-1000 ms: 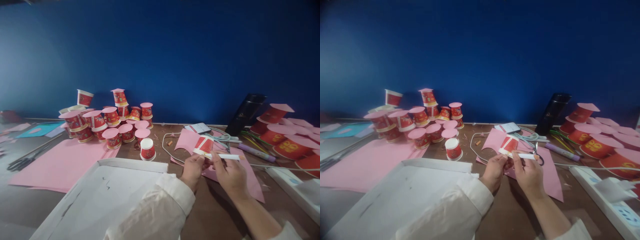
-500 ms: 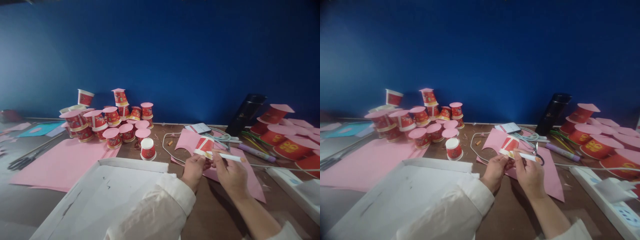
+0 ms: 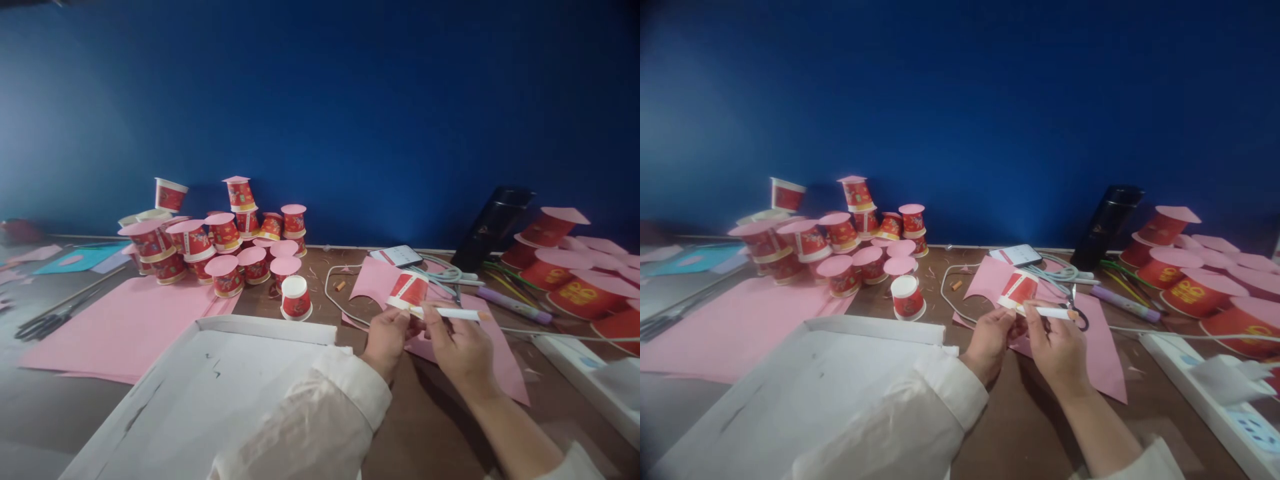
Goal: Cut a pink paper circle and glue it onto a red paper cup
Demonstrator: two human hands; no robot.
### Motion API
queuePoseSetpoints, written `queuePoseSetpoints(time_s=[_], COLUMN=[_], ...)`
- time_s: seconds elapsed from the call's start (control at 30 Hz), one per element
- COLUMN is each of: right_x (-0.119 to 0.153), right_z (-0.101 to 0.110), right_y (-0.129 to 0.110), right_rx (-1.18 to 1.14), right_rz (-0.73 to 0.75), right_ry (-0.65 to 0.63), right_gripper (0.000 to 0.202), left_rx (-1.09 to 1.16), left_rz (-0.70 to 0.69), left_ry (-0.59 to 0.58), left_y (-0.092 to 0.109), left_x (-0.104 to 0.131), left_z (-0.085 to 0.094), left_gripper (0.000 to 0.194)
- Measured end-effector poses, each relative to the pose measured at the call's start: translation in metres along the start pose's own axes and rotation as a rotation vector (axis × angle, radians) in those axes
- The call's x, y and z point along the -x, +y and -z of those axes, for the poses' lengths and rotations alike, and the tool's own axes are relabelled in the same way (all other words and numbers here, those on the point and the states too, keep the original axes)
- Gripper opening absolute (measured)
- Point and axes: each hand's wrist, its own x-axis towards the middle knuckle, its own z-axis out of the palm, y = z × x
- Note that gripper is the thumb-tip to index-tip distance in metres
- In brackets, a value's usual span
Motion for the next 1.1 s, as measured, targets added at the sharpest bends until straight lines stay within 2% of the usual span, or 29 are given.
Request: queuePoseSetpoints(time_s=[0.3, 0.53, 0.7, 1.1], right_x=[-0.0007, 0.0009, 0.0006, -0.0016], right_z=[-0.0001, -0.0015, -0.0005, 0.0016], right_y=[-0.0011, 0.0035, 0.0026, 0.0002], right_rx=[0.028, 0.086, 0.038, 0.027], right_rz=[0.002, -0.035, 0.016, -0.016], right_ry=[0.001, 0.055, 0.031, 0.028], right_gripper=[0.044, 0.046, 0.041, 0.04], left_rx=[-0.023, -0.005, 0.014, 0.025], left_rz=[0.002, 0.038, 0.016, 0.042], left_ry=[0.005, 0.05, 0.029, 0.033], left_y=[-0.0014, 0.0015, 0.0033, 0.0024], left_x=[-0.0011, 0.0002, 0.0014, 0.0009], left_z=[0.0003, -0.0003, -0.0014, -0.0016], left_gripper=[0.027, 0.037, 0.038, 0.044])
